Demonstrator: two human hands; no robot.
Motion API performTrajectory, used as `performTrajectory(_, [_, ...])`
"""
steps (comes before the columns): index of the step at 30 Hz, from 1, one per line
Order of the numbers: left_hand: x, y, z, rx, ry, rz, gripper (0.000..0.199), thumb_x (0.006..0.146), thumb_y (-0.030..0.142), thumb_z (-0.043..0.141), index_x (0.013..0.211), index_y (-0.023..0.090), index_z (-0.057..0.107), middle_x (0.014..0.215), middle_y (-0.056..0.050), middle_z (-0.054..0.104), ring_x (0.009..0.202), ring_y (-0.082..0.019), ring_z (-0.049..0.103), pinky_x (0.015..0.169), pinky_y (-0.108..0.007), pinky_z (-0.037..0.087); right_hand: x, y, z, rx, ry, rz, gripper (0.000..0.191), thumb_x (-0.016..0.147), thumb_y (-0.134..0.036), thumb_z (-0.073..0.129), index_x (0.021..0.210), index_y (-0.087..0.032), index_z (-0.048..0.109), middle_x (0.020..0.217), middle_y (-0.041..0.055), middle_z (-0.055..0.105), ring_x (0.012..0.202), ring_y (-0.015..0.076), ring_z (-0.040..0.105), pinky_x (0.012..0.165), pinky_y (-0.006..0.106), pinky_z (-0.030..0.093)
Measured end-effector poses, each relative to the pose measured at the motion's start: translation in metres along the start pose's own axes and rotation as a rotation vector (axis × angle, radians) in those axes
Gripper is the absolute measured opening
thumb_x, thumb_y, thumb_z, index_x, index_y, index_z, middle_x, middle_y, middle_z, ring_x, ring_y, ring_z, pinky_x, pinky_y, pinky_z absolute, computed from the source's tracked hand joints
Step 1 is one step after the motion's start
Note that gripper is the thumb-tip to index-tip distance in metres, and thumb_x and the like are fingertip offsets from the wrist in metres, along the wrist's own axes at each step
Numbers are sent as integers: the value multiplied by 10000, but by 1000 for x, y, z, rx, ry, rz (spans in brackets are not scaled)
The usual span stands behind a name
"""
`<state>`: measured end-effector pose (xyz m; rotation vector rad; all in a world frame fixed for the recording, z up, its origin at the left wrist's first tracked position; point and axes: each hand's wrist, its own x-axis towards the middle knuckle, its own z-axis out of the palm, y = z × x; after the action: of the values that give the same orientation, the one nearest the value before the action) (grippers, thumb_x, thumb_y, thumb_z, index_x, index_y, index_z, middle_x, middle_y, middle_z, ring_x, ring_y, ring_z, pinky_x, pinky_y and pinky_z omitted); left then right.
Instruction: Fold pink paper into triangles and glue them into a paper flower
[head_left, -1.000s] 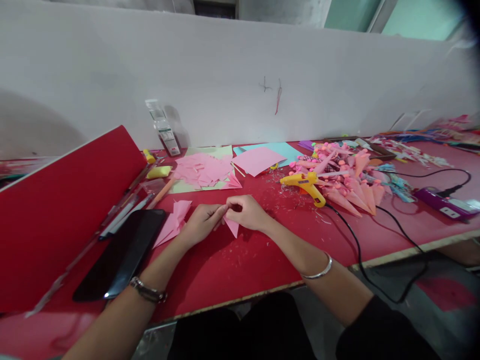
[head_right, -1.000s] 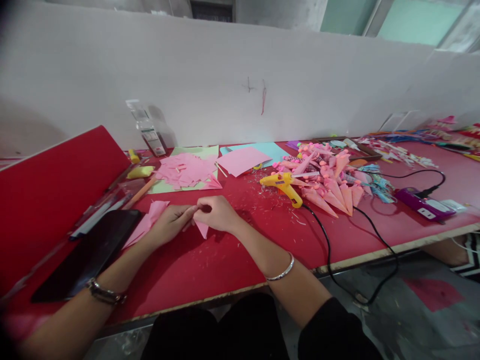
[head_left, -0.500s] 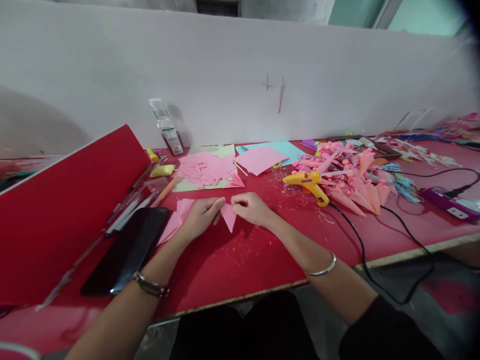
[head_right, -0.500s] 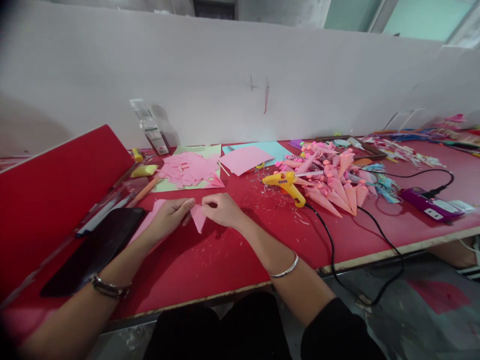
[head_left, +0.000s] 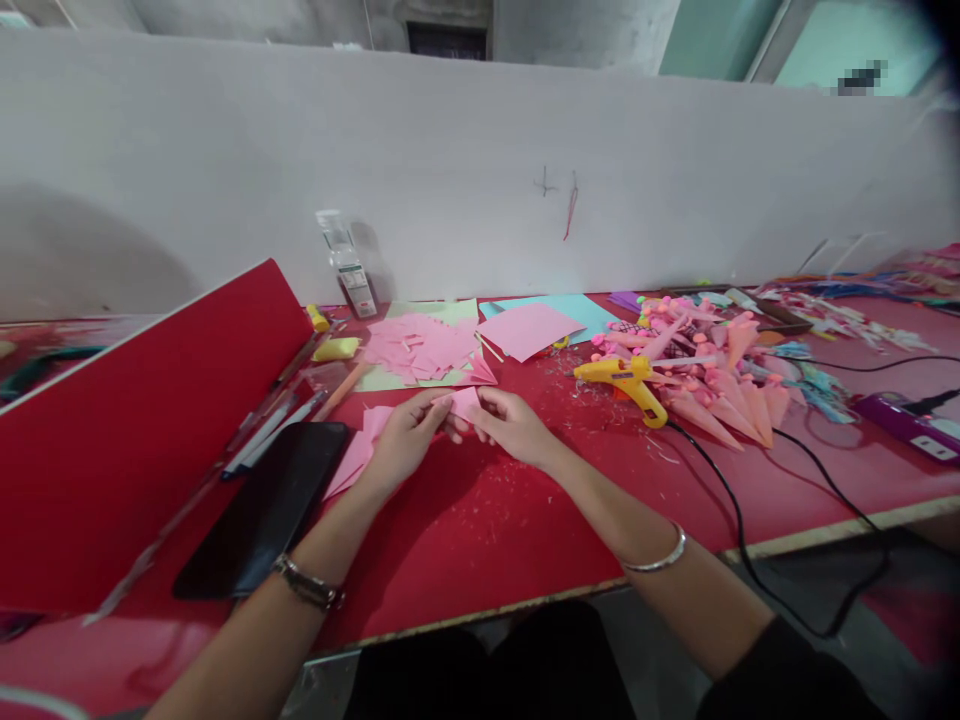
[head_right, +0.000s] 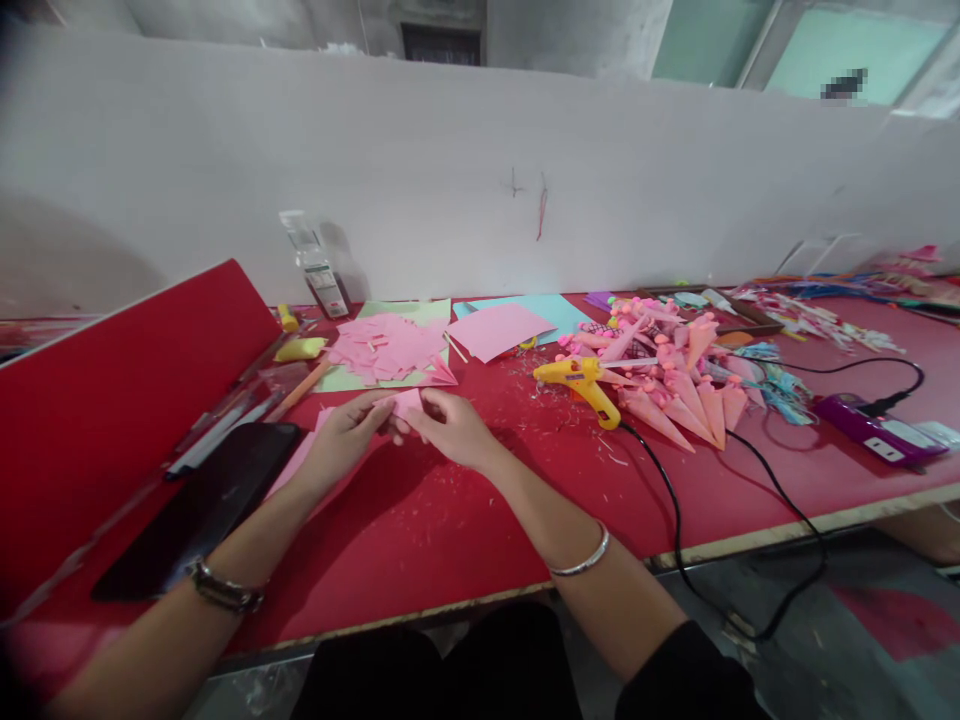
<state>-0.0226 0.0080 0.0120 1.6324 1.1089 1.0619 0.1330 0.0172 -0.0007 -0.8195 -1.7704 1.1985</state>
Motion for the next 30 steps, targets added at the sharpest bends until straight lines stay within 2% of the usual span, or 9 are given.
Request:
performTrajectory(4, [-1,-10,0,175,32,39,336,788,313,444,1085,158,418,695,15,589,515,-97,543,553,-221,431,1,8,1,-142,91,28,175,802,-300,413,729,-161,490,519,-50,424,468,73,402,473,195,310])
performTrajectory(8, [-5,-16,-1,744,88,98,375,766,282,488,1130,216,426,840,-19,608,629,-126,558,534,-208,376,3,17,0,-342,212,24,211,789,-278,409,640,-152,489,539,-33,435,515,88,397,498,210,286])
performTrajectory(11, [-6,-16,-2,1030,57,84,330,791,300,456,1112,224,470,907,-47,622,702,-153,579,545,-215,354,3,19,2,-366,151,36,204,783,-265,406,662,-141,516,586,-21,482,545,90,410,510,208,285])
performTrajectory(14, [-7,-16,-1,1146,7,86,362,785,321,463,1133,218,463,872,-59,639,694,-177,591,534,-223,342,1,17,4,-356,94,42,227,780,-288,412,639,-137,506,572,-30,466,538,83,398,507,202,283])
performTrajectory(17, [-8,-17,-2,1119,-15,124,321,781,339,461,1067,204,510,798,-65,643,673,-201,590,528,-236,341,0,15,6,-288,71,24,239,796,-330,406,696,-139,509,609,-25,484,554,83,418,532,202,312])
performTrajectory(19, [-8,-17,-2,978,-20,131,287,778,328,461,1024,192,522,736,-46,631,636,-184,577,523,-230,345,-1,13,7,-217,66,24,212,786,-347,439,829,-148,500,670,-18,514,582,88,451,562,208,342])
performTrajectory(22, [-7,-15,-3,739,-23,136,224,737,240,505,949,172,524,667,-8,594,586,-145,544,529,-213,355,-2,11,7,-143,30,8,313,735,-337,535,983,-174,436,770,-5,538,666,107,501,621,228,381])
performTrajectory(26, [-5,-12,-3,583,-62,121,181,665,115,530,841,158,524,658,-4,587,582,-134,533,545,-214,366,-3,9,7,-124,-32,-40,454,669,-286,626,1060,-195,412,945,34,524,837,142,515,748,272,393])
performTrajectory(30, [-6,-13,-4,489,-118,76,125,652,101,529,759,162,516,618,1,591,559,-136,541,524,-215,370,-3,9,7,-115,-52,-42,451,675,-260,624,1076,-205,426,980,38,513,879,156,508,776,289,392])
